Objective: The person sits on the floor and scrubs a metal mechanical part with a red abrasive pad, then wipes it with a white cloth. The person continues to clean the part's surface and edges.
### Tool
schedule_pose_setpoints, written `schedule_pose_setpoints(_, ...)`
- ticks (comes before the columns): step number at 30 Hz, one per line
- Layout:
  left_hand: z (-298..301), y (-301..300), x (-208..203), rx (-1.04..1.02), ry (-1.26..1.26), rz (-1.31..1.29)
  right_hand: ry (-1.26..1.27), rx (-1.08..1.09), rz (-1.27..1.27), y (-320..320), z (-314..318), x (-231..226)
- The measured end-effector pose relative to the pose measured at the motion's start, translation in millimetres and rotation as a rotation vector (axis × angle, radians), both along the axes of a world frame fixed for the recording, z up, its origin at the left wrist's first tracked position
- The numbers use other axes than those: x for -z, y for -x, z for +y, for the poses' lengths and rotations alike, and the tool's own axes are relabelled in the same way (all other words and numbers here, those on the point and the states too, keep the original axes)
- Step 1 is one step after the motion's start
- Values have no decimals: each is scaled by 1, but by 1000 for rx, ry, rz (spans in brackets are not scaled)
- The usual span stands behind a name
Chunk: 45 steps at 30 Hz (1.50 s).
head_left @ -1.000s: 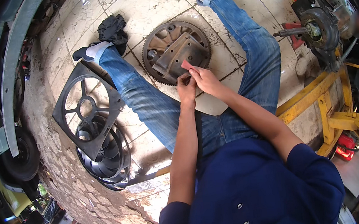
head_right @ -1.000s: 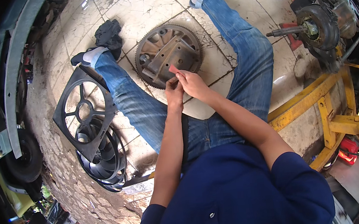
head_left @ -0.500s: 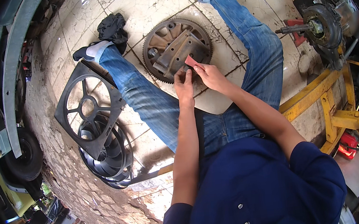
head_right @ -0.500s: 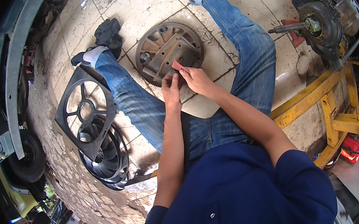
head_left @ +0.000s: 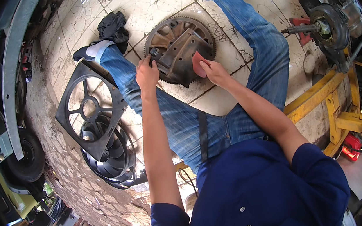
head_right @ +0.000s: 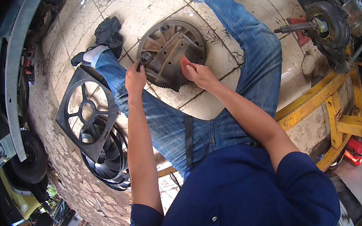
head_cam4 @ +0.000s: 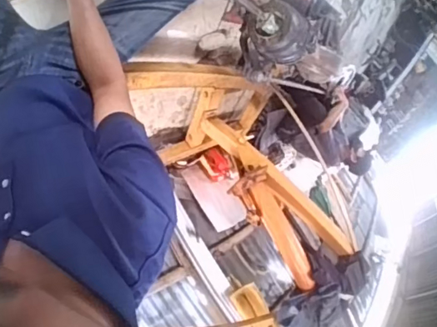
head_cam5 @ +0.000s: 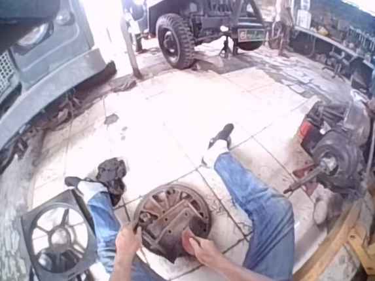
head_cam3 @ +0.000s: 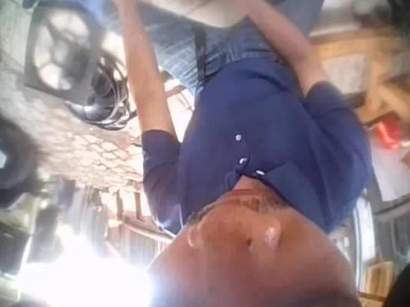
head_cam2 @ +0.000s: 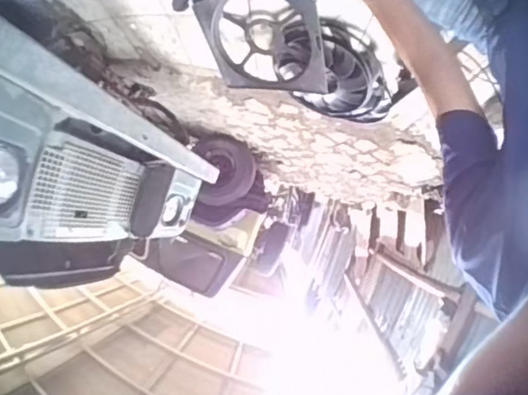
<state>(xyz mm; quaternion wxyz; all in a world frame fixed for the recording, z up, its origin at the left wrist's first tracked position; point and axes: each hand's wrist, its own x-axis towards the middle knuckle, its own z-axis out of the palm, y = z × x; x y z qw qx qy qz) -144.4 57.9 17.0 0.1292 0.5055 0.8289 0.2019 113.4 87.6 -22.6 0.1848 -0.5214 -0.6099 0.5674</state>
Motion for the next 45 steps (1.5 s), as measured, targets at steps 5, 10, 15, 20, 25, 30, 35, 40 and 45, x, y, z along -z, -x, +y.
schedule_pose_setpoints(5, 3, -3, -2, -83, 152, -132, -7, -24, -37, -3, 0, 0)
schedule_pose_setpoints(10, -4, 0, -8, -115, 110, -210, -33, -29, -37, 0, -3, 2)
schedule_pose_setpoints(15, -19, -4, -3, 8, -28, -88, -4, -110, -107, 0, -4, 0)
schedule_pose_setpoints(20, -19, -13, -1, 69, 16, -22, -50, -161, -118, -2, -7, 11)
schedule_pose_setpoints(25, -24, -27, 4, 31, 65, -4, -81, -171, -128, -1, -10, 13)
schedule_pose_setpoints(30, -27, -32, 10, 62, 107, 95, -53, -190, -142, -1, -9, 12)
schedule_pose_setpoints(35, -33, -38, 5, 84, 248, 77, -35, -207, -147, -1, -9, 3)
schedule_pose_setpoints(40, -22, -36, -7, 167, 280, 232, -56, -203, -159, -1, -8, 4)
schedule_pose_setpoints(45, 40, -32, -10, 219, -129, 261, -48, -174, -134, 1, -7, -8)
